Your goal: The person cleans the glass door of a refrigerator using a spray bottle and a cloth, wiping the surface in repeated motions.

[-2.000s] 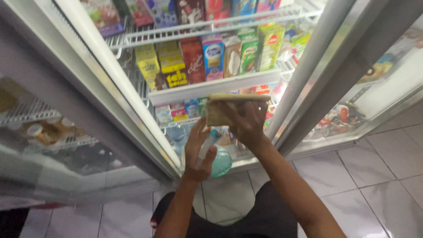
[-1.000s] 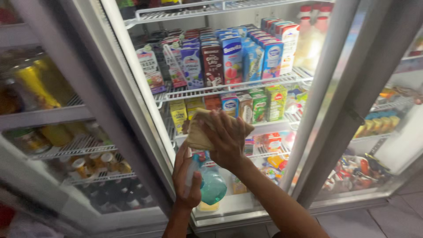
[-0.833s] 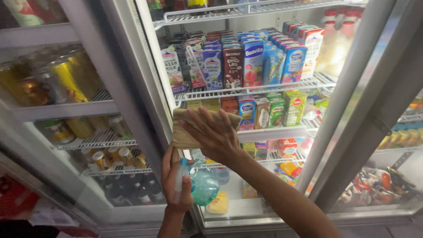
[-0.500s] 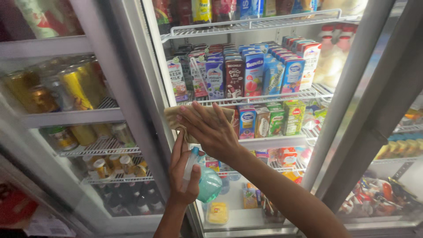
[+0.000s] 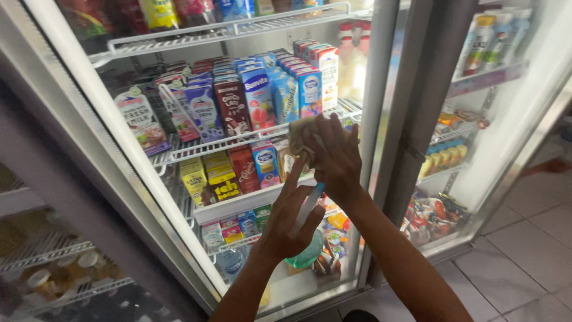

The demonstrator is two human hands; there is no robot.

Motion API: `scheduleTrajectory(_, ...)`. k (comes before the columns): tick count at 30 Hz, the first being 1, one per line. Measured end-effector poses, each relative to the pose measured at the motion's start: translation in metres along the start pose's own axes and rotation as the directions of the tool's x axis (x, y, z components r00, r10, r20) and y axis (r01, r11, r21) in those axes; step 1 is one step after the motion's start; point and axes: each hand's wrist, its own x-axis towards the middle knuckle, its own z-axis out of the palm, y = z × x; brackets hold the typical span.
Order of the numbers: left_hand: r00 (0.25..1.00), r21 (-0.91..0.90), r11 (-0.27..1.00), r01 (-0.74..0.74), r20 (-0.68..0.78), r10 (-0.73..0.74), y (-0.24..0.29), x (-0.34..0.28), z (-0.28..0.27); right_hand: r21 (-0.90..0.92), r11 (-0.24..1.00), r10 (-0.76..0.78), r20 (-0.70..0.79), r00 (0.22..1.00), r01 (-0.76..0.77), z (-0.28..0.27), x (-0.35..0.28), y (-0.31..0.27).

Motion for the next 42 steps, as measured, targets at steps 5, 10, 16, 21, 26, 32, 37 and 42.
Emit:
scheduleTrajectory(5,0.995,-0.047,0.995,-0.089,0.036,0.09,-0.006,0.023,0.039,-0.006,0.958,0.284,-0.067,0.956,-0.285,-0.019,-0.029,0.047)
scheduleTrajectory(10,0.996,-0.047,0.995,-0.093,0.008,0.094,-0.014,0.011,0.04,0.059,0.931,0.364,-0.151,0.919,-0.359,-0.008,-0.049,0.042)
scheduleTrajectory(16,1.0,0.033,0.999,-0.024,-0.018,0.024,-0.013,-0.038,-0.001,0.198,0.916,0.38,-0.149,0.913,-0.349,0.021,-0.055,-0.022)
scheduleTrajectory(21,0.988,0.084,0.993,0.084,-0.137,-0.072,-0.006,-0.074,-0.049,0.307,0.909,0.309,-0.046,0.95,-0.281,0.039,-0.037,-0.086)
scheduleTrajectory(26,0.948,0.141,0.966,0.216,-0.265,-0.174,0.003,-0.115,-0.094,0.391,0.896,0.222,0.02,0.975,-0.212,0.061,-0.004,-0.156)
scheduleTrajectory(32,0.909,0.219,0.939,0.266,-0.382,-0.168,0.012,-0.153,-0.135,0.305,0.947,0.087,0.055,0.995,-0.1,0.086,0.032,-0.216)
scheduleTrajectory(37,0.878,0.119,0.936,0.33,-0.402,-0.259,0.007,-0.165,-0.138,0.231,0.971,-0.075,0.031,0.997,0.066,0.095,0.021,-0.226)
scheduleTrajectory(42,0.886,0.244,0.921,0.305,-0.428,-0.18,-0.001,-0.17,-0.129,0.184,0.963,-0.217,0.111,0.97,0.195,0.095,-0.004,-0.211)
